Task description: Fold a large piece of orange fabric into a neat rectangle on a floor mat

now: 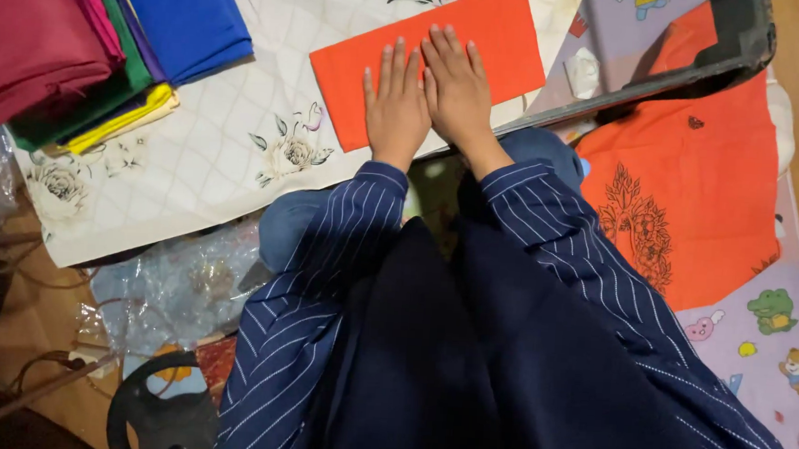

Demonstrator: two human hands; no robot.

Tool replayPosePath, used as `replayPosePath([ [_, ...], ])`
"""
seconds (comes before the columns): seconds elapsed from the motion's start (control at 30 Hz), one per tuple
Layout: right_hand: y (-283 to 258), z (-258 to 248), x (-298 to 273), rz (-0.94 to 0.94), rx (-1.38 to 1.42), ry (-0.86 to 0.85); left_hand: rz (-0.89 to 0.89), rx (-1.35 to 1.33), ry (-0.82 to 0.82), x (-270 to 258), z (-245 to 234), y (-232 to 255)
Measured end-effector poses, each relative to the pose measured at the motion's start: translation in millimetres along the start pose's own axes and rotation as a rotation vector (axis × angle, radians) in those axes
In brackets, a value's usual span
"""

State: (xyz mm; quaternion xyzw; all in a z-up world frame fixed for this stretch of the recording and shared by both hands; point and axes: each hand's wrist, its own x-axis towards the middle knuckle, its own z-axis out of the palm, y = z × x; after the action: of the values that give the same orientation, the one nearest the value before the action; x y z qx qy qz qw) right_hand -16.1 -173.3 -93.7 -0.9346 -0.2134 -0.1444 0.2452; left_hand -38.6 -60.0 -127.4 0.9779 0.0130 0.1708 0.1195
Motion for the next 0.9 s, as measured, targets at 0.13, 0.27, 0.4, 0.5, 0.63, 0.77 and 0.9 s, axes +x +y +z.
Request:
replayPosePath([
  [0.13,11.8,-2.4,3.1,0.049,-0.027,0.044,0.036,0.015,-0.089,-3.1,-4.7,-12.6],
  [0.27,24.6,-2.7,5.2,0.105,-0.064,0.092,0.007,0.052,-0.097,-4.3,-13.3,-16.2],
  [0.4,53.9,5.6,8.8,0.133,-0.154,0.030,-0.078,0.071,-0.107,-2.8,-11.4,-34.6],
  [0.5,75.3,9.0,9.8,0.168,-0.224,-0.077,-0.124,0.120,-0.162,-8.0,-16.6,-52.1],
  [0.63,105.1,7.8,6.4,0.340,-0.211,-0.095,-0.206,0.111,-0.124,-19.6,-20.3,-69.2],
  [0.77,147.8,16.1,0.0,0.405,-0.364,-0.061,-0.288,0.124,-0.043,-25.1,-12.1,-74.6],
  [0.9,66.6,-14.3,26.5,0.238,-0.398,0.035,-0.195,0.072,-0.134,3.6,-28.7,-46.1],
])
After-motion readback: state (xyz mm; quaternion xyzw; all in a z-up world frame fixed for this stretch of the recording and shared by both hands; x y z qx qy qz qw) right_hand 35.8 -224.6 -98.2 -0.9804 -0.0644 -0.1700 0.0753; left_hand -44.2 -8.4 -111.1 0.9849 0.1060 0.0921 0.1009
